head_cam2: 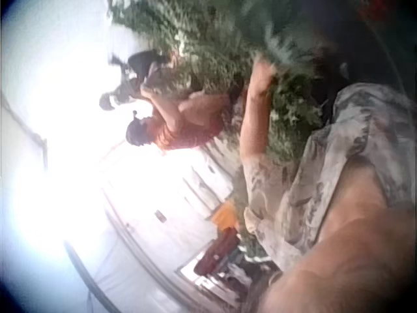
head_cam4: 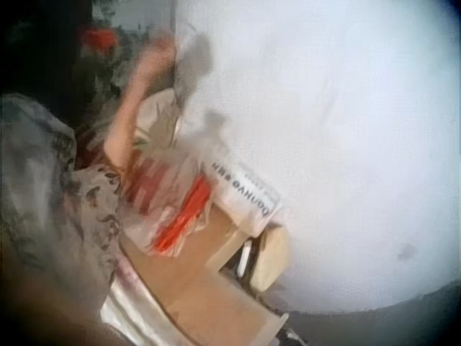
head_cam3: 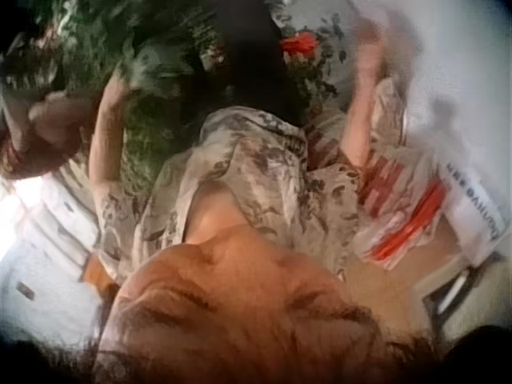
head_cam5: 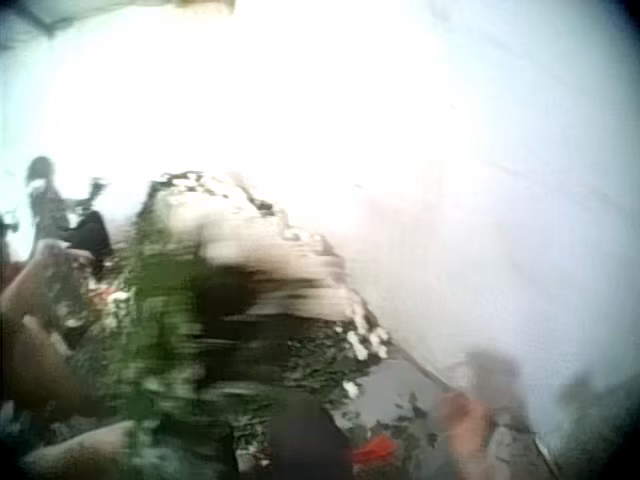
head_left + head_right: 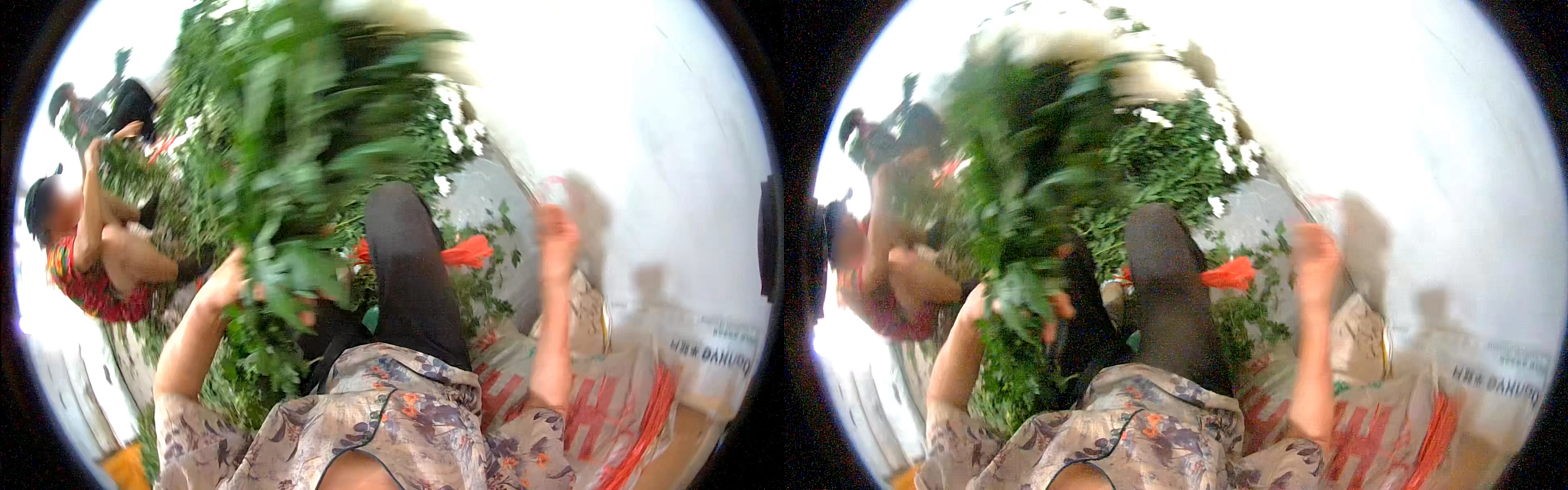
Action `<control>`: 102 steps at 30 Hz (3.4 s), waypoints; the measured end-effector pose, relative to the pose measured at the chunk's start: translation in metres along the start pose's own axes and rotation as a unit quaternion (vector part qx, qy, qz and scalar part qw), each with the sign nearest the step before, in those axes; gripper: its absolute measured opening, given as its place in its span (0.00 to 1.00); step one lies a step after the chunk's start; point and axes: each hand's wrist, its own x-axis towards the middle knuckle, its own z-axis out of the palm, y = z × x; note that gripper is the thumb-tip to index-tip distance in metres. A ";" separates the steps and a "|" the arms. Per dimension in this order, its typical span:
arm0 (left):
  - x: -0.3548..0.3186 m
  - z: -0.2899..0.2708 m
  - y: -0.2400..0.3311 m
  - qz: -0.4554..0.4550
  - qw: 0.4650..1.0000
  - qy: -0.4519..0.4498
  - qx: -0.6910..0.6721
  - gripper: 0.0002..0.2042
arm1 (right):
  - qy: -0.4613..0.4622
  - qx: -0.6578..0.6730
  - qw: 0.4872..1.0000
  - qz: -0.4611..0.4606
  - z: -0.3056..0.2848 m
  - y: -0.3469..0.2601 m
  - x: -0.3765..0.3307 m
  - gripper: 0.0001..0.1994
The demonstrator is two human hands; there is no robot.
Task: The person gathers several white flowers from a pile, aligns their stems by hand, and secures the bunch with a red tie.
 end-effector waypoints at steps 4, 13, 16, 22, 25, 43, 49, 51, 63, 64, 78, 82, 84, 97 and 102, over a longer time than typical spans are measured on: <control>0.067 0.061 0.039 -0.029 0.986 -0.157 0.042 0.17 | -0.292 -0.140 0.901 -0.288 0.110 -0.076 -0.076 0.09; 0.089 0.071 -0.008 0.007 0.857 0.045 0.513 0.17 | -0.413 -0.169 0.824 -0.350 0.107 -0.121 -0.110 0.05; 0.093 0.091 -0.026 0.021 0.821 0.047 0.568 0.13 | -0.415 -0.168 0.789 -0.420 0.149 -0.113 -0.092 0.03; 0.092 0.092 -0.046 0.175 0.858 0.109 0.471 0.17 | -0.490 0.037 0.871 0.003 0.183 -0.071 -0.049 0.05; 0.088 0.090 -0.037 0.091 0.865 0.072 0.489 0.16 | -0.482 0.034 0.872 0.072 0.191 -0.066 -0.050 0.07; 0.063 0.093 -0.041 0.424 0.657 0.201 0.590 0.14 | -0.338 0.045 0.940 -0.023 0.179 -0.058 -0.084 0.08; 0.055 0.089 -0.037 0.449 0.687 0.203 0.534 0.12 | -0.364 0.022 0.930 -0.048 0.176 -0.060 -0.083 0.07; 0.058 0.089 -0.042 0.393 0.771 0.227 0.447 0.12 | -0.388 0.046 0.919 -0.046 0.172 -0.059 -0.081 0.07; 0.096 0.068 -0.038 0.063 0.992 0.110 0.001 0.19 | -0.381 0.153 0.912 0.028 0.165 -0.057 -0.075 0.05; 0.094 0.065 -0.038 0.046 0.994 0.096 -0.017 0.19 | -0.391 0.061 0.917 -0.050 0.166 -0.063 -0.077 0.06; 0.081 0.066 -0.019 0.212 0.913 0.102 0.334 0.08 | -0.427 -0.085 0.888 -0.151 0.167 -0.068 -0.073 0.04; 0.093 0.072 -0.038 0.380 0.764 0.216 0.475 0.12 | -0.440 -0.070 0.885 -0.136 0.166 -0.067 -0.071 0.04; 0.091 0.074 -0.038 0.384 0.757 0.238 0.472 0.11 | -0.429 -0.053 0.895 -0.112 0.168 -0.071 -0.071 0.05; 0.088 0.076 -0.036 0.396 0.733 0.249 0.494 0.11 | -0.405 -0.095 0.884 -0.213 0.169 -0.066 -0.072 0.05; 0.080 0.068 -0.030 0.303 0.726 0.175 0.592 0.07 | -0.344 -0.078 0.885 -0.304 0.165 -0.056 -0.073 0.08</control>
